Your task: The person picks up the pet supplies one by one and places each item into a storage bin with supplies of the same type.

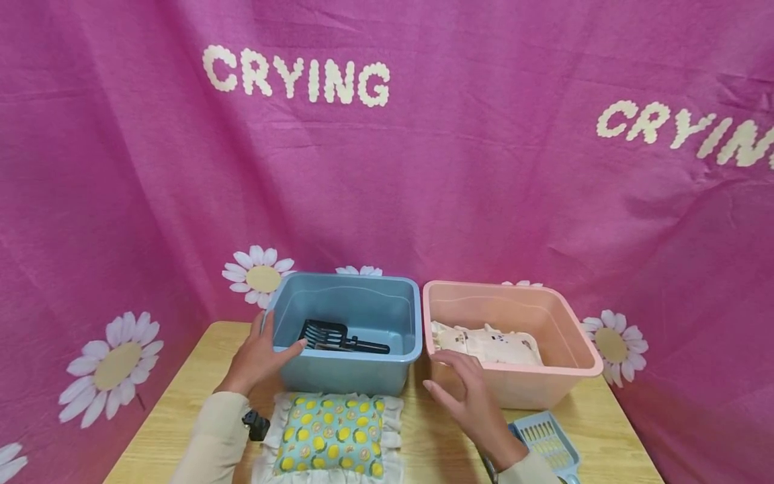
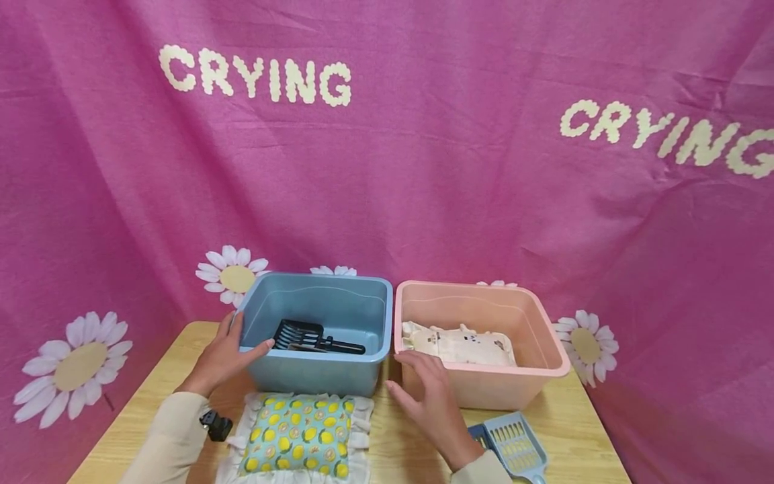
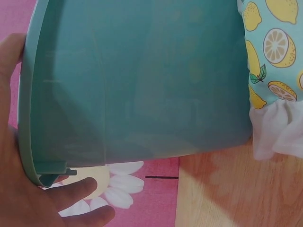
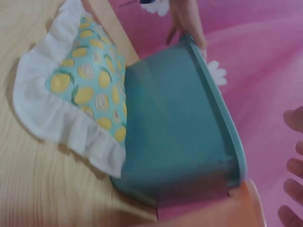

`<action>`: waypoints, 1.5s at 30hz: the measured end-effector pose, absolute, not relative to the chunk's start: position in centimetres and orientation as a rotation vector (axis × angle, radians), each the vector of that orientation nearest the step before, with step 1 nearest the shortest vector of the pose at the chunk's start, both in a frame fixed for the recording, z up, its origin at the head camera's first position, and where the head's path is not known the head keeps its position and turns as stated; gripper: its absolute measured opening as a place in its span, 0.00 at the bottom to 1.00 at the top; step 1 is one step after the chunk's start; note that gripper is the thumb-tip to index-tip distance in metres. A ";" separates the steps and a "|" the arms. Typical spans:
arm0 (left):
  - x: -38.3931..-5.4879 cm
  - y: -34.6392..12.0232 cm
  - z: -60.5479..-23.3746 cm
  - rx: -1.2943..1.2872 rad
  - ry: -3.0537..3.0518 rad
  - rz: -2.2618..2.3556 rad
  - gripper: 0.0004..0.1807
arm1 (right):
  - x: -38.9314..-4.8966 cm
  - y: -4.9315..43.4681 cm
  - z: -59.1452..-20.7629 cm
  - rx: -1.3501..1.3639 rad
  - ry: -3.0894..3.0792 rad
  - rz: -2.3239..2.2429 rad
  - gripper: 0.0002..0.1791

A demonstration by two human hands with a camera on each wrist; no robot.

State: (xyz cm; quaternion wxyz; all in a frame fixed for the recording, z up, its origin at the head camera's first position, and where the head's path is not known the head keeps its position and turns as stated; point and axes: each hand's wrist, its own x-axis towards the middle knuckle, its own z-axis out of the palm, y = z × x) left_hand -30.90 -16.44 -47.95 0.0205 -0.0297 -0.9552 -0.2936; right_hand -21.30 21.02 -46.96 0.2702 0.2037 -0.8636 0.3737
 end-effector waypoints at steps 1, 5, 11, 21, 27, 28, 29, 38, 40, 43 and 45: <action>-30.9 -16.5 -48.0 -0.091 -2.964 -0.906 0.61 | -21.1 21.5 -47.0 0.545 -2.307 1.003 0.23; -30.8 -16.6 -48.2 -0.079 -2.971 -0.888 0.62 | -20.1 23.1 -47.0 0.514 -2.271 0.972 0.25; -30.9 -16.4 -48.2 -0.080 -2.964 -0.892 0.62 | -18.4 25.0 -47.2 0.416 -2.281 0.916 0.26; -30.9 -16.6 -47.6 -0.128 -2.945 -0.880 0.61 | -17.1 26.4 -47.4 0.282 -2.349 0.866 0.25; -30.8 -16.5 -47.6 -0.120 -2.953 -0.884 0.60 | -16.2 26.8 -48.1 0.140 -2.438 0.825 0.24; -30.7 -16.5 -47.6 -0.119 -2.954 -0.888 0.60 | -16.0 26.9 -48.2 0.117 -2.452 0.827 0.24; -30.7 -16.4 -47.7 -0.119 -2.956 -0.890 0.60 | -15.8 27.0 -48.4 0.088 -2.466 0.828 0.24; -31.0 -16.4 -47.9 -0.115 -2.967 -0.897 0.61 | -14.2 27.8 -50.0 -0.121 -2.495 0.883 0.24; -31.1 -16.4 -47.9 -0.117 -2.969 -0.896 0.61 | -13.9 28.1 -50.3 -0.152 -2.500 0.870 0.24; -31.0 -16.4 -47.8 -0.111 -2.977 -0.895 0.61 | -13.4 28.6 -51.0 -0.205 -2.520 0.864 0.24; -31.0 -16.5 -48.0 -0.110 -2.984 -0.890 0.61 | -13.0 29.0 -51.6 -0.264 -2.551 0.845 0.23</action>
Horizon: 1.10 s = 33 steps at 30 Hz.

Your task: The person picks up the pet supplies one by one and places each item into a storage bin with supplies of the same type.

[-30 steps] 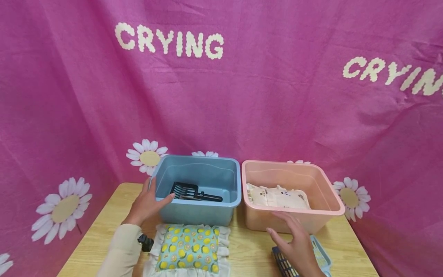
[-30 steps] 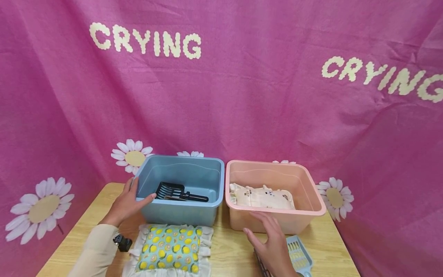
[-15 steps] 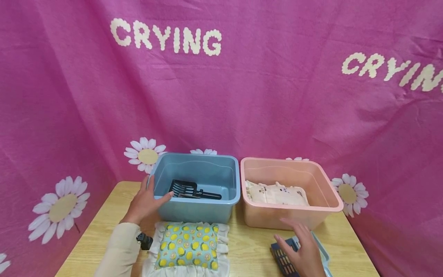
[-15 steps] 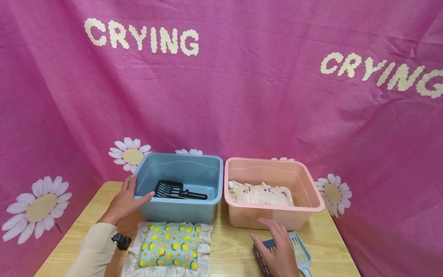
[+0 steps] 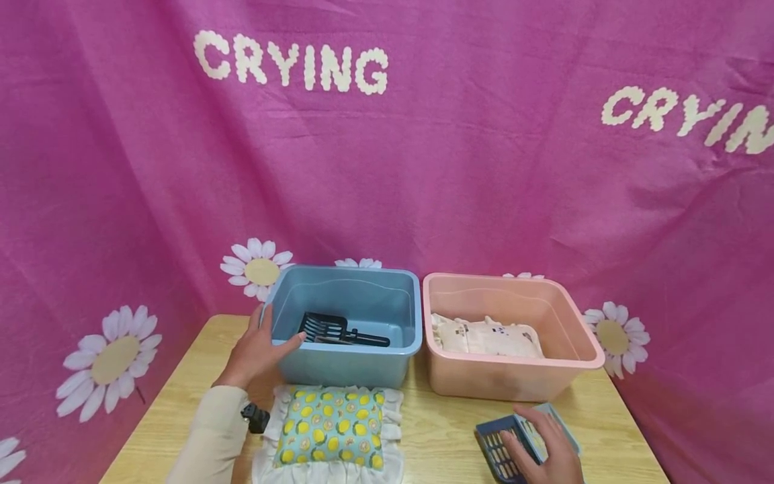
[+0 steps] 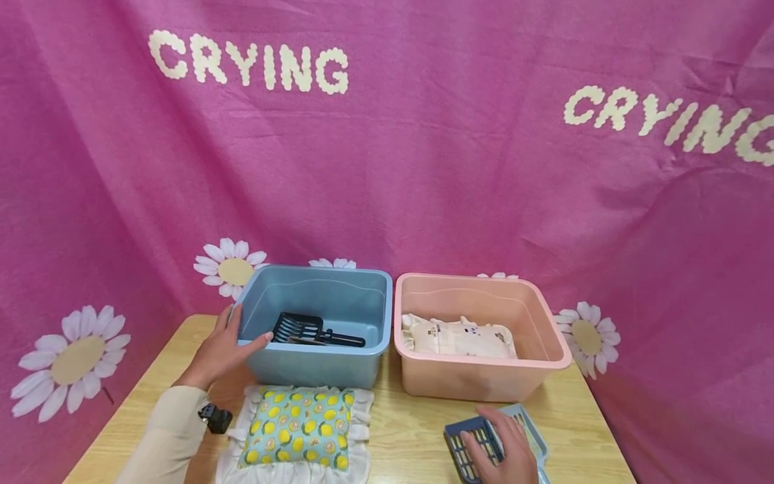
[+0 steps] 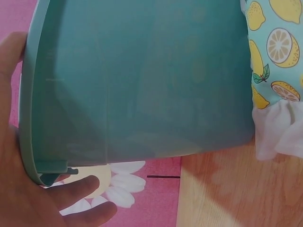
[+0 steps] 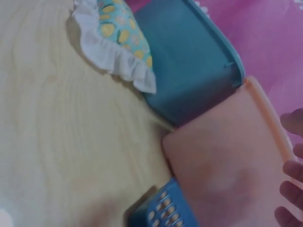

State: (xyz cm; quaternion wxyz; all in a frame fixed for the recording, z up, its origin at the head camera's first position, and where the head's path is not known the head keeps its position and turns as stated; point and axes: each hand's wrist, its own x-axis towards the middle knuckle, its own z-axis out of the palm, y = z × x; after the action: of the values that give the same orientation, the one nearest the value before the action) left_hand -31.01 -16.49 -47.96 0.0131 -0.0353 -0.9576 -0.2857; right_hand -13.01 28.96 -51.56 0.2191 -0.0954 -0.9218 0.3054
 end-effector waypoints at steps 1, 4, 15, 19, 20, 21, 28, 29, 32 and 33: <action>-31.0 -16.5 -48.0 -0.108 -2.984 -0.892 0.61 | -12.8 29.1 -51.8 -0.301 -2.565 0.843 0.24; -30.9 -16.5 -48.2 -0.112 -2.979 -0.898 0.61 | -12.0 29.4 -52.4 -0.404 -2.595 0.859 0.26; -30.6 -16.4 -48.0 -0.117 -2.963 -0.888 0.60 | -10.6 29.7 -53.5 -0.601 -2.574 0.990 0.29; -30.7 -16.3 -47.9 -0.113 -2.956 -0.897 0.60 | -10.4 30.0 -54.6 -0.616 -2.486 1.004 0.25; -30.7 -16.3 -47.9 -0.115 -2.955 -0.897 0.60 | -10.3 30.1 -54.9 -0.621 -2.489 1.001 0.25; -30.7 -16.3 -47.8 -0.116 -2.953 -0.899 0.60 | -10.2 30.2 -55.2 -0.621 -2.484 0.999 0.25; -30.8 -16.2 -47.5 -0.114 -2.944 -0.911 0.59 | -10.5 32.0 -59.2 -0.606 -2.555 0.957 0.34; -30.9 -16.2 -47.5 -0.115 -2.942 -0.911 0.59 | -10.7 32.4 -60.2 -0.636 -2.570 0.939 0.36; -31.0 -16.2 -47.6 -0.118 -2.942 -0.904 0.59 | -11.0 33.4 -63.0 -0.763 -2.610 0.896 0.40; -31.0 -16.2 -47.6 -0.120 -2.942 -0.902 0.60 | -11.1 33.6 -64.0 -0.784 -2.593 0.896 0.40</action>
State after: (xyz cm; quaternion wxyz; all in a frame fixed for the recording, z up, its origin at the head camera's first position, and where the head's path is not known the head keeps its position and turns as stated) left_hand -31.01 -16.16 -47.63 0.0309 -0.0391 -0.9549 -0.2928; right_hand -11.06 33.64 -63.99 0.1438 -0.2719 -0.8994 0.3107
